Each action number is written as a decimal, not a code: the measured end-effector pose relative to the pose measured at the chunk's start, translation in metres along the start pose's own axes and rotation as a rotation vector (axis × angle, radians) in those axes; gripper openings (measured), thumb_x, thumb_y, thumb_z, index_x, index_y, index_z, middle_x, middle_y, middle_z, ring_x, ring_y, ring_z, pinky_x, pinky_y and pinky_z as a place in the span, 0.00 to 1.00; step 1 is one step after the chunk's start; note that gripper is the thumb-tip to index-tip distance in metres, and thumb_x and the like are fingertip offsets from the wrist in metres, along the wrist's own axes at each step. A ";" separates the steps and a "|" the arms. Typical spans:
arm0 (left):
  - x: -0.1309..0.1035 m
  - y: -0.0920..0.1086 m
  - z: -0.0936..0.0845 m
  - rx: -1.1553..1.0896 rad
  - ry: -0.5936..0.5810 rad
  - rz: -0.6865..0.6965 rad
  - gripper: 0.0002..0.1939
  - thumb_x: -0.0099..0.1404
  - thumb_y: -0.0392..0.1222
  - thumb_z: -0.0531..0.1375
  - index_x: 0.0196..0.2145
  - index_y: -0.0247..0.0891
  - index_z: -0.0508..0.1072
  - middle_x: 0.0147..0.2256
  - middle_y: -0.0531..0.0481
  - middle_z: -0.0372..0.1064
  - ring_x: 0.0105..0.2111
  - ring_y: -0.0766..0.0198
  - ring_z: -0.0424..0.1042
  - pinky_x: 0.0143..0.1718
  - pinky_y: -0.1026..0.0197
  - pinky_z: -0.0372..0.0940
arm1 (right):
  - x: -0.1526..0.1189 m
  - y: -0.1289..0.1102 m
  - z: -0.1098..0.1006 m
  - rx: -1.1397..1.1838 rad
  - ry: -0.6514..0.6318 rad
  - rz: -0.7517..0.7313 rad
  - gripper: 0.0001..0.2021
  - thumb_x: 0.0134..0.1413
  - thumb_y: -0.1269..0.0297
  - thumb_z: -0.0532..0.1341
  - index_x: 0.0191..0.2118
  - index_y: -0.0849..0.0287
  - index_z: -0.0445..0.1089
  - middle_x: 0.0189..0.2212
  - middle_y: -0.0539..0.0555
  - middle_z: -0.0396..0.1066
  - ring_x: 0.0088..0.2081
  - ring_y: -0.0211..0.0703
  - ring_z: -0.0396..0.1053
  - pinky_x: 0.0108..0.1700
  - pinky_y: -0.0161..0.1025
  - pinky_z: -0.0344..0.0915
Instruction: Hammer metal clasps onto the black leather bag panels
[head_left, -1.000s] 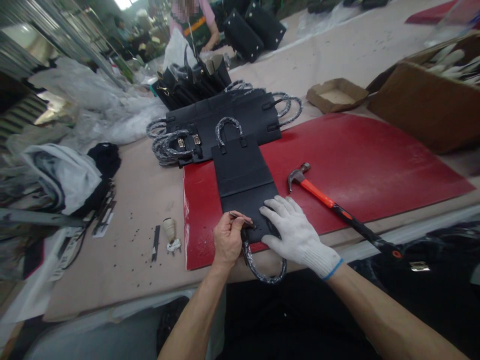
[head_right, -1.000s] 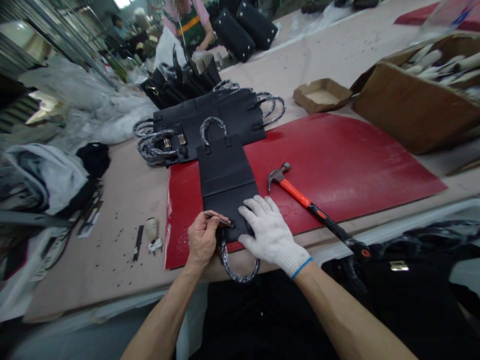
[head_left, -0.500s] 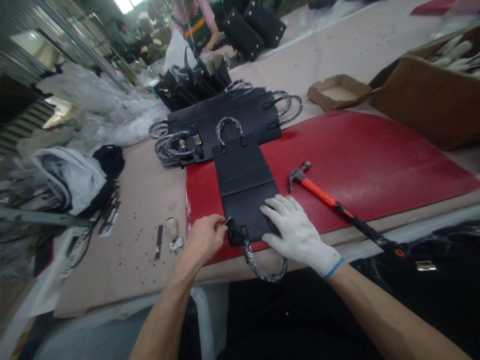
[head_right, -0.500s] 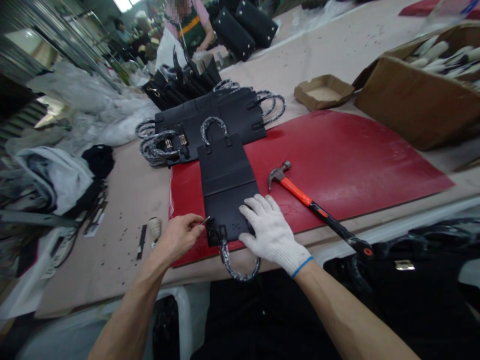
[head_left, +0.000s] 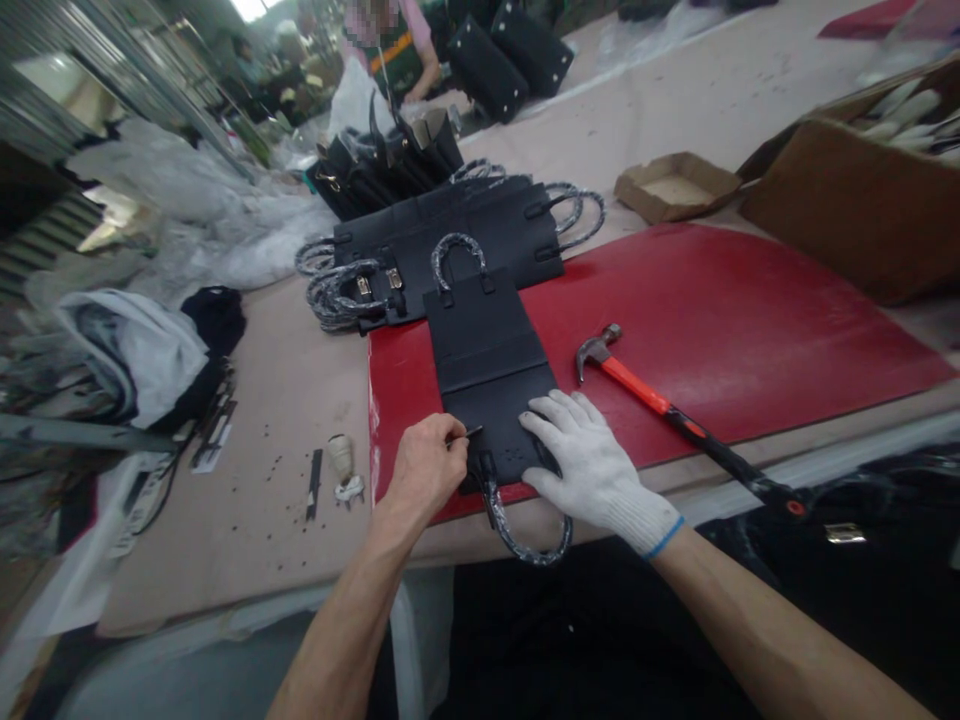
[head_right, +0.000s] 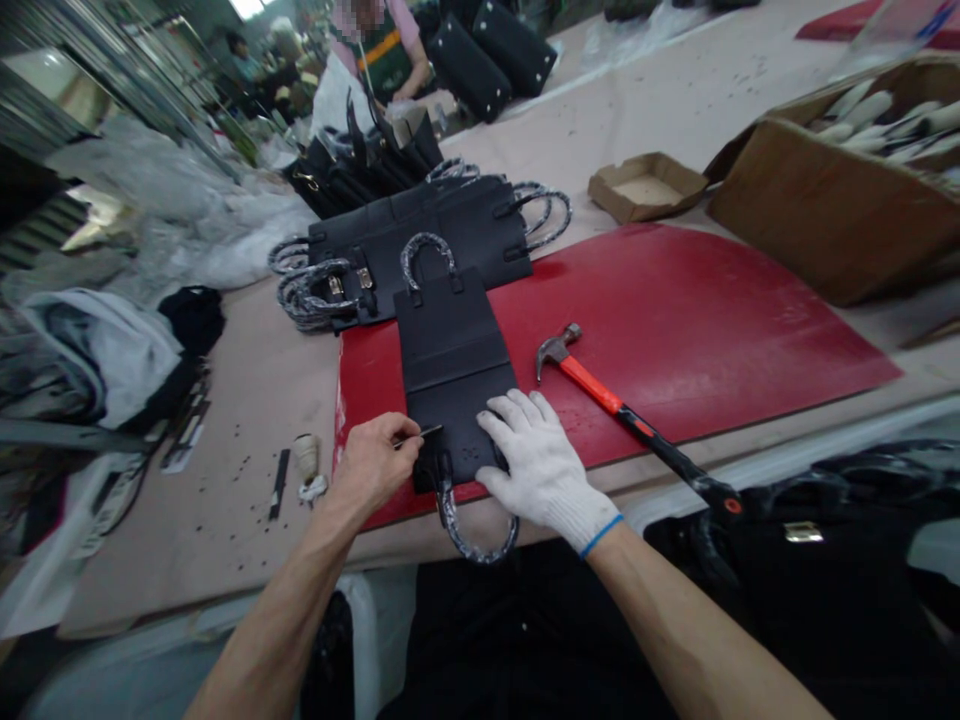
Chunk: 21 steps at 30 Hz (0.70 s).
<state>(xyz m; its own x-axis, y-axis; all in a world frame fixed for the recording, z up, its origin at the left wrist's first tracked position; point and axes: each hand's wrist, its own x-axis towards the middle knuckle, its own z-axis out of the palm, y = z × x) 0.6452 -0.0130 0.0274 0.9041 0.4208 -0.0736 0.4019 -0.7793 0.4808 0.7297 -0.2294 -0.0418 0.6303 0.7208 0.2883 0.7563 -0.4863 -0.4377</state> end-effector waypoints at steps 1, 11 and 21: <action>0.000 0.002 -0.001 -0.026 0.019 0.017 0.06 0.61 0.30 0.63 0.30 0.39 0.78 0.32 0.49 0.77 0.34 0.59 0.76 0.38 0.59 0.65 | 0.000 0.000 0.000 0.002 0.000 0.001 0.31 0.51 0.58 0.70 0.61 0.61 0.72 0.64 0.63 0.66 0.67 0.67 0.58 0.72 0.65 0.49; 0.010 0.004 0.006 -0.564 -0.010 -0.086 0.11 0.58 0.41 0.65 0.39 0.37 0.79 0.28 0.53 0.76 0.25 0.62 0.75 0.29 0.62 0.67 | 0.000 0.001 0.001 0.020 0.004 0.010 0.31 0.51 0.59 0.70 0.61 0.60 0.72 0.64 0.63 0.67 0.67 0.66 0.58 0.72 0.65 0.49; 0.002 -0.018 0.031 -0.642 0.053 -0.054 0.14 0.62 0.49 0.66 0.39 0.37 0.81 0.32 0.48 0.81 0.34 0.59 0.79 0.37 0.60 0.71 | 0.000 -0.001 0.000 0.014 -0.001 0.009 0.31 0.51 0.58 0.70 0.61 0.60 0.72 0.63 0.63 0.67 0.66 0.67 0.59 0.71 0.66 0.50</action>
<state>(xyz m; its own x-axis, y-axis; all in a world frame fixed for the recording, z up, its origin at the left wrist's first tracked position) 0.6439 -0.0124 -0.0089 0.8702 0.4867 -0.0772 0.2652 -0.3305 0.9058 0.7290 -0.2290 -0.0410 0.6369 0.7170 0.2833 0.7480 -0.4857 -0.4524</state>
